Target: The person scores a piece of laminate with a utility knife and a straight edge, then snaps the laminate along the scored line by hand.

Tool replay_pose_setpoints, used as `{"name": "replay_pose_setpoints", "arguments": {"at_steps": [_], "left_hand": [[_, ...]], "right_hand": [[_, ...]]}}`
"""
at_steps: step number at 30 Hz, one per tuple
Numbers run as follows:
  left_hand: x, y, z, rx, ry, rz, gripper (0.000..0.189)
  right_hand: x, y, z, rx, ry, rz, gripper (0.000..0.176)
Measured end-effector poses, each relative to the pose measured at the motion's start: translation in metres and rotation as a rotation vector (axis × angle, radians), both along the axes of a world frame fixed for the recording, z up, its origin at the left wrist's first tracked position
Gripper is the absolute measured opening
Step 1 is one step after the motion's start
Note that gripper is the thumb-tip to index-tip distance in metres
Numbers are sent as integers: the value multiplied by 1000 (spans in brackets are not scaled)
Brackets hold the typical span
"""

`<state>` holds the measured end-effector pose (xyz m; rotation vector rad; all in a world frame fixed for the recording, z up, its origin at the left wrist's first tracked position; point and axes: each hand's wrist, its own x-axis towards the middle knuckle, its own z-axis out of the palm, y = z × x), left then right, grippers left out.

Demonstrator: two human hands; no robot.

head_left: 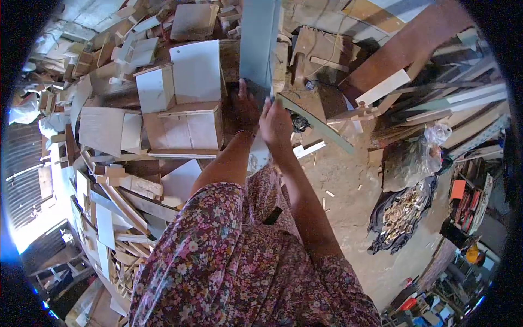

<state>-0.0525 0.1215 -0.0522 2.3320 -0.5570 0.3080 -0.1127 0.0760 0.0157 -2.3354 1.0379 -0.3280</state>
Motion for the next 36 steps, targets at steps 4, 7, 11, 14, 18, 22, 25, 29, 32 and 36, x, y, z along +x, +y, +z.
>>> {"name": "replay_pose_setpoints", "arguments": {"at_steps": [4, 7, 11, 14, 18, 22, 25, 29, 32, 36], "left_hand": [[-2, -2, 13, 75, 225, 40, 43], [0, -3, 18, -106, 291, 44, 43], [-2, 4, 14, 107, -188, -3, 43], [-2, 3, 37, 165, 351, -9, 44], [1, 2, -4, 135, 213, -20, 45], [2, -3, -7, -105, 241, 18, 44], [0, 0, -10, -121, 211, -11, 43], [7, -7, -47, -318, 86, -47, 43], [-2, -1, 13, 11, 218, 29, 41], [6, 2, -16, 52, -114, -81, 38]], "right_hand": [[39, -23, 23, 27, 12, -23, 32], [61, -34, 15, 33, 23, -14, 31], [45, -24, 20, 5, -30, -11, 31], [20, -5, 17, 26, 18, 21, 32], [12, -7, 10, -1, 105, 1, 32], [39, -22, 21, 34, 48, 10, 31], [38, -17, 19, 30, 33, -24, 31], [0, 5, 7, 16, 62, 10, 31], [3, -4, 9, 50, 118, -13, 30], [36, -19, 23, 49, 55, 7, 30]]}}
